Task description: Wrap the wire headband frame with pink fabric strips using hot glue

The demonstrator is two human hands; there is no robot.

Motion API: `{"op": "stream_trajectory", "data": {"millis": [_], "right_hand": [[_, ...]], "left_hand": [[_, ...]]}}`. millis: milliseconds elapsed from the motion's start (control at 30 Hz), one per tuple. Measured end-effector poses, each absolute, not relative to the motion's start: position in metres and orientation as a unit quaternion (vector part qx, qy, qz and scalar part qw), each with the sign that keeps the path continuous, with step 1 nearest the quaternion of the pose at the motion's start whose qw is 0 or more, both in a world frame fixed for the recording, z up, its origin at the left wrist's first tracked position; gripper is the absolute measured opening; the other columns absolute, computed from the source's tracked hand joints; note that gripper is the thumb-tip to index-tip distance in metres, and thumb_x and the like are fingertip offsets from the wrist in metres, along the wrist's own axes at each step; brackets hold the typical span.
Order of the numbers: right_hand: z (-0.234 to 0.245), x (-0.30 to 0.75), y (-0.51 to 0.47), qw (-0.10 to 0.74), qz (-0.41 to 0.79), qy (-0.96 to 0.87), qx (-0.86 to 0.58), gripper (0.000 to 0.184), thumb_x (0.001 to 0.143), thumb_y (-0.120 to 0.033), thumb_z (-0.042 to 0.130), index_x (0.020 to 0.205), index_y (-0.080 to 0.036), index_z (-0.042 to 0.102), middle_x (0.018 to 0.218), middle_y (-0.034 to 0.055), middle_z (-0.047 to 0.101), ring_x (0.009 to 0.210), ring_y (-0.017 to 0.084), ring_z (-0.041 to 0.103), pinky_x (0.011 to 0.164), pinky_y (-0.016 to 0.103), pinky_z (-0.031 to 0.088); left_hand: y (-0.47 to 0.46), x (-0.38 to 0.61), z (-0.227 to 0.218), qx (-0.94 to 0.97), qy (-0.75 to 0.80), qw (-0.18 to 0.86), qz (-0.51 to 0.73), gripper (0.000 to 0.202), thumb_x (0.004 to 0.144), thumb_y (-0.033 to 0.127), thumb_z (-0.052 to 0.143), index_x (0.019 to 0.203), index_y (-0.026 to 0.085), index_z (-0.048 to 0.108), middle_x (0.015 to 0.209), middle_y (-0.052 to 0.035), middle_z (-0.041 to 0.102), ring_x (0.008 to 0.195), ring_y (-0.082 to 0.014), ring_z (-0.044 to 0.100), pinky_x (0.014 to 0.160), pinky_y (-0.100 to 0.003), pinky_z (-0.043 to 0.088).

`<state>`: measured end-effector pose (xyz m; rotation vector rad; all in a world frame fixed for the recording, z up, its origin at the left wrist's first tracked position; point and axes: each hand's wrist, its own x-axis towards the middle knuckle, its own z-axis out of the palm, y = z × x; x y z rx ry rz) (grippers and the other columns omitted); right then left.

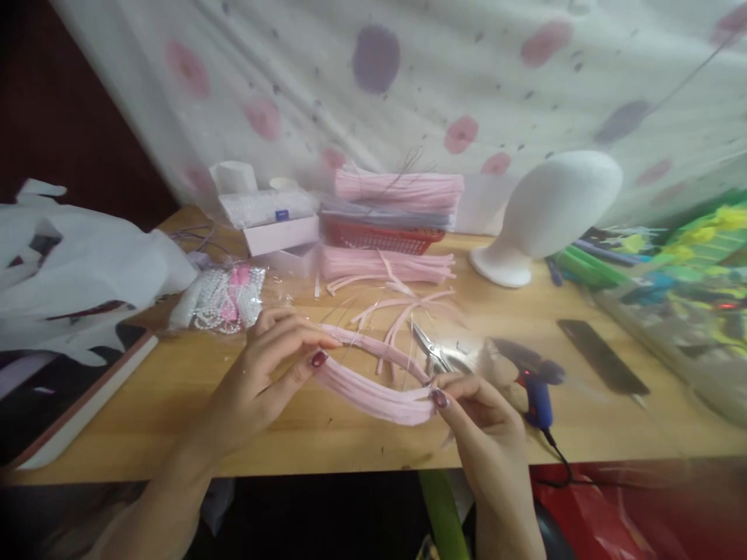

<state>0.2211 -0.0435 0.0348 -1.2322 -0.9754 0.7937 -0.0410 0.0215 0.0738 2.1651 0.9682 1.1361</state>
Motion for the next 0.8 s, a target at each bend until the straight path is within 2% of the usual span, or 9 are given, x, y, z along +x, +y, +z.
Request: {"op": "stream_trajectory", "data": {"millis": [133, 300, 433, 667, 800], "right_hand": [[0.0326, 0.2250, -0.0447, 0.635, 0.364, -0.416, -0.539, 0.024, 0.067, -0.039, 0.090, 0.063, -0.023, 0.072, 0.076, 0.0042, 0.071, 0.058, 0.014, 0.063, 0.035, 0.019, 0.042], [0.0319, 0.2280, -0.0446, 0.624, 0.379, -0.424, -0.535, 0.025, 0.067, -0.039, 0.090, 0.063, -0.022, 0.071, 0.076, 0.0032, 0.070, 0.054, 0.013, 0.060, 0.035, 0.019, 0.043], [0.0325, 0.2288, -0.0441, 0.623, 0.368, -0.437, -0.534, 0.026, 0.069, -0.040, 0.089, 0.064, -0.022, 0.071, 0.076, 0.0031, 0.069, 0.054, 0.012, 0.057, 0.038, 0.020, 0.042], [0.0367, 0.2261, -0.0449, 0.622, 0.350, -0.444, -0.542, 0.031, 0.067, -0.044, 0.089, 0.061, -0.022, 0.069, 0.072, 0.0022, 0.068, 0.057, 0.012, 0.058, 0.047, 0.021, 0.045], [0.0363, 0.2262, -0.0450, 0.621, 0.351, -0.438, -0.547, 0.031, 0.067, -0.046, 0.089, 0.062, -0.022, 0.069, 0.073, 0.0025, 0.068, 0.058, 0.012, 0.059, 0.046, 0.021, 0.044]], "left_hand": [[0.0246, -0.0367, 0.0732, 0.786, 0.349, 0.291, 0.420, 0.013, 0.097, 0.025, 0.055, 0.091, 0.027, 0.066, 0.085, -0.0013, 0.069, 0.096, -0.0239, 0.053, 0.091, -0.039, 0.037], [0.0261, -0.0372, 0.0769, 0.787, 0.328, 0.315, 0.416, 0.019, 0.095, 0.025, 0.057, 0.078, 0.026, 0.064, 0.075, -0.0009, 0.065, 0.089, -0.0238, 0.052, 0.083, -0.038, 0.038], [0.0241, -0.0370, 0.0786, 0.793, 0.318, 0.312, 0.416, 0.020, 0.097, 0.024, 0.055, 0.078, 0.026, 0.062, 0.073, 0.0001, 0.062, 0.087, -0.0225, 0.051, 0.083, -0.038, 0.037], [0.0206, -0.0334, 0.0748, 0.782, 0.321, 0.310, 0.434, 0.019, 0.096, 0.032, 0.059, 0.079, 0.027, 0.063, 0.075, -0.0015, 0.064, 0.088, -0.0240, 0.052, 0.083, -0.039, 0.036], [0.0210, -0.0312, 0.0726, 0.781, 0.323, 0.299, 0.442, 0.020, 0.097, 0.034, 0.058, 0.079, 0.027, 0.061, 0.073, 0.0001, 0.064, 0.084, -0.0228, 0.051, 0.085, -0.039, 0.035]]}}
